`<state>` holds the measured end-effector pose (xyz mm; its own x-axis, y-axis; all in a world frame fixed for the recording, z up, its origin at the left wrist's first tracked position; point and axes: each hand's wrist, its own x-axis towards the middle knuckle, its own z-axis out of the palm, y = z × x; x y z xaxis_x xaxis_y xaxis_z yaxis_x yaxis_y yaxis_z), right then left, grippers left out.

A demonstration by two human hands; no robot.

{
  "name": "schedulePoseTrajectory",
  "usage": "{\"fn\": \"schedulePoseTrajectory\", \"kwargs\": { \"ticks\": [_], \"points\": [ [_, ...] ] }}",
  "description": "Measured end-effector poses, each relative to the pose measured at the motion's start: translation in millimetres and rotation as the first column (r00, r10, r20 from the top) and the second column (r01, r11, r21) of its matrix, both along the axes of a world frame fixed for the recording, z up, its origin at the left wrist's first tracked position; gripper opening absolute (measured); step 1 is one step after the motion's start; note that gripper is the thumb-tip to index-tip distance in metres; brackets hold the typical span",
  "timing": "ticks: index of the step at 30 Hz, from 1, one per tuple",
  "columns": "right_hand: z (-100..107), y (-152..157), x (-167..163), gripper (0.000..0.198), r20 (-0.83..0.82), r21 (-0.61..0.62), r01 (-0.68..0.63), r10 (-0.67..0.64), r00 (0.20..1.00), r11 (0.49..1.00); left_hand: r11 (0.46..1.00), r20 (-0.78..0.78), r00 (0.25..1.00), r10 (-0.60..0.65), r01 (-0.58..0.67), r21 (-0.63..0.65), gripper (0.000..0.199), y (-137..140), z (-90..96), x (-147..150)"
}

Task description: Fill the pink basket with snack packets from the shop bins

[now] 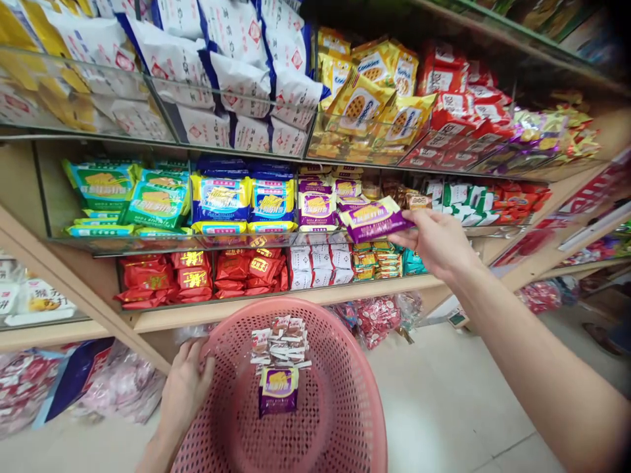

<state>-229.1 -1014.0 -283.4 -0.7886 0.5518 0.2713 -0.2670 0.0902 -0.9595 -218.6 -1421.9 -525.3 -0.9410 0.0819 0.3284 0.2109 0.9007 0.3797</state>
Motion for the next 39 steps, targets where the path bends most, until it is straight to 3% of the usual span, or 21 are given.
{"fn": "schedulePoseTrajectory", "kwargs": {
  "ticks": [3, 7, 10, 14, 20, 24, 31, 39],
  "points": [
    [-44, -33, 38, 0.013, 0.166, -0.164, -0.1, 0.127, 0.978, 0.981, 0.999, 0.045, 0.999, 0.004, -0.006, 0.041, 0.035, 2, 3.1, 2],
    [-123, -86, 79, 0.027, 0.392, -0.318, -0.228, 0.347, 0.852, 0.92, 0.995, 0.074, 0.997, 0.006, -0.013, 0.099, 0.034, 2, 5.3, 7],
    [-175, -118, 96, 0.032, 0.497, -0.423, -0.24, 0.445, 0.745, 0.874, 0.992, 0.089, 0.996, 0.005, -0.016, 0.125, 0.032, 1, 8.1, 12],
    [-216, -145, 102, 0.029, 0.534, -0.482, -0.178, 0.449, 0.716, 0.858, 0.993, 0.089, 0.996, 0.01, -0.02, 0.114, 0.031, 1, 10.9, 16],
    [-246, -164, 101, 0.021, 0.497, -0.549, -0.113, 0.433, 0.752, 0.828, 0.993, 0.076, 0.997, 0.007, -0.016, 0.114, 0.033, 0, 9.1, 19],
    [-258, -168, 103, 0.019, 0.521, -0.526, -0.11, 0.422, 0.743, 0.843, 0.993, 0.074, 0.997, 0.006, -0.015, 0.117, 0.034, -1, 8.4, 20],
    [-268, -164, 107, 0.02, 0.678, -0.344, -0.172, 0.371, 0.634, 0.923, 0.99, 0.082, 0.997, 0.013, -0.024, 0.139, 0.032, 0, 8.8, 21],
    [-277, -163, 105, 0.019, 0.743, -0.286, -0.214, 0.357, 0.566, 0.934, 0.962, 0.036, 0.998, 0.061, -0.068, 0.265, 0.029, -3, 5.2, 15]
  ]
}}
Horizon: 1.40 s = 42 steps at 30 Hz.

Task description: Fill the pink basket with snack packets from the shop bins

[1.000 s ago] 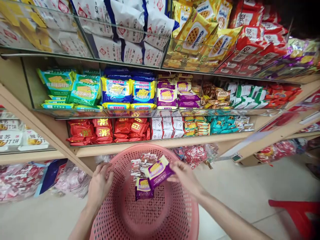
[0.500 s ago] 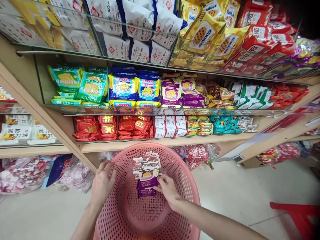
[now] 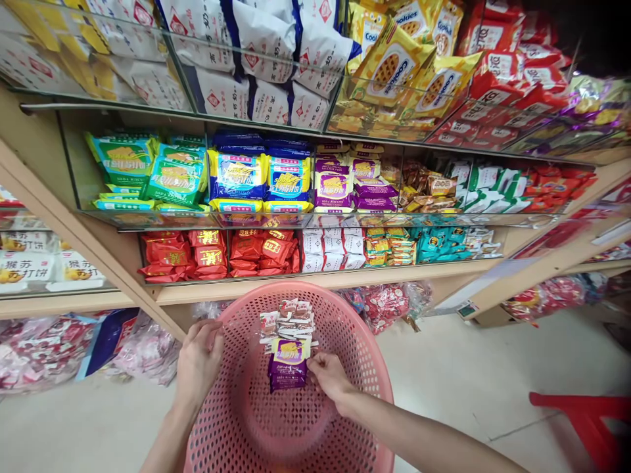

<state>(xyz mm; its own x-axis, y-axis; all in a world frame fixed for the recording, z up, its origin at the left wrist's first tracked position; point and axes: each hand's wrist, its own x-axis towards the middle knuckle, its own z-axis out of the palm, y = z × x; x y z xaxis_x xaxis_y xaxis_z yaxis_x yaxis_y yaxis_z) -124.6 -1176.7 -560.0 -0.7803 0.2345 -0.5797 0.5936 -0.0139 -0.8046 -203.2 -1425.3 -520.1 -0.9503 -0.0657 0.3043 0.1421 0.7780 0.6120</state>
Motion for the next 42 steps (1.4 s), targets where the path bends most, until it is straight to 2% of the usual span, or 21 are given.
{"fn": "schedulePoseTrajectory", "kwargs": {
  "ticks": [4, 6, 9, 11, 13, 14, 15, 17, 18, 19, 20, 21, 23, 27, 31, 33, 38, 40, 42],
  "points": [
    [1, 0, -3, 0.016, 0.052, -0.022, -0.007, 0.008, 0.999, 1.0, 1.0, -0.032, 0.999, 0.003, -0.002, 0.029, 0.029, -2, 2.6, -3],
    [4, 1, -3, 0.013, 0.076, 0.013, -0.013, 0.012, 0.997, 1.0, 0.999, -0.037, 0.999, 0.015, -0.013, 0.045, 0.029, -5, 3.1, -5],
    [17, 2, 2, 0.01, -0.024, 0.195, -0.057, 0.063, 0.998, 0.979, 0.997, -0.035, 0.999, 0.034, -0.032, 0.063, 0.028, -11, 2.5, -7],
    [29, -1, 8, 0.007, -0.18, 0.369, -0.118, 0.196, 0.964, 0.922, 0.998, -0.04, 0.999, 0.029, -0.027, 0.057, 0.028, -14, 1.8, -8],
    [39, -7, 16, 0.008, -0.259, 0.501, -0.253, 0.423, 0.868, 0.827, 0.999, -0.044, 0.999, 0.02, -0.018, 0.041, 0.029, -15, 1.0, -8],
    [40, -12, 20, 0.012, -0.246, 0.535, -0.362, 0.551, 0.798, 0.763, 0.999, -0.049, 0.999, 0.016, -0.014, 0.031, 0.029, -15, 0.5, -9],
    [39, -17, 22, 0.016, -0.199, 0.543, -0.491, 0.673, 0.713, 0.681, 1.0, -0.055, 0.998, 0.012, -0.01, 0.022, 0.029, -15, 0.0, -9],
    [28, -26, 26, 0.029, -0.066, 0.484, -0.735, 0.857, 0.511, 0.475, 1.0, -0.071, 0.997, 0.002, -0.002, 0.005, 0.03, -15, -1.0, -10],
    [20, -30, 26, 0.04, -0.015, 0.444, -0.812, 0.909, 0.416, 0.379, 1.0, -0.079, 0.997, -0.003, 0.002, -0.002, 0.03, -14, -1.4, -10],
    [12, -33, 26, 0.052, 0.021, 0.413, -0.858, 0.939, 0.344, 0.305, 1.0, -0.084, 0.996, -0.007, 0.006, -0.008, 0.031, -14, -1.7, -10],
    [5, -35, 25, 0.06, 0.042, 0.4, -0.879, 0.953, 0.3, 0.259, 1.0, -0.088, 0.996, -0.01, 0.009, -0.012, 0.031, -14, -1.8, -10],
    [1, -36, 23, 0.064, 0.052, 0.4, -0.886, 0.959, 0.28, 0.236, 1.0, -0.09, 0.996, -0.012, 0.011, -0.015, 0.03, -14, -1.7, -9],
    [1, -36, 20, 0.067, 0.067, 0.424, -0.877, 0.958, 0.279, 0.226, 1.0, -0.094, 0.996, -0.013, 0.011, -0.019, 0.03, -14, -1.3, -8],
    [22, -32, 10, 0.064, 0.136, 0.455, -0.869, 0.949, 0.283, 0.194, 1.0, -0.09, 0.996, -0.012, 0.009, -0.027, 0.029, -14, -0.1, -6],
    [36, -25, 0, 0.063, 0.171, 0.457, -0.879, 0.956, 0.238, 0.137, 1.0, -0.093, 0.996, -0.017, 0.015, -0.026, 0.028, -12, 0.4, -6],
    [37, -22, -5, 0.063, 0.177, 0.463, -0.877, 0.957, 0.231, 0.126, 1.0, -0.091, 0.996, -0.017, 0.015, -0.022, 0.028, -11, 0.7, -6],
    [37, -16, -13, 0.056, 0.15, 0.464, -0.871, 0.955, 0.255, 0.159, 1.0, -0.078, 0.997, -0.019, 0.018, -0.022, 0.028, -11, 0.9, -5],
    [36, -18, -12, 0.055, 0.166, 0.485, -0.862, 0.952, 0.257, 0.148, 0.999, -0.079, 0.997, -0.018, 0.016, -0.03, 0.028, -12, -0.1, -5],
    [35, -21, -8, 0.054, 0.2, 0.52, -0.847, 0.948, 0.247, 0.111, 0.999, -0.084, 0.996, -0.015, 0.012, -0.04, 0.028, -12, -1.9, -5]
  ]
}}
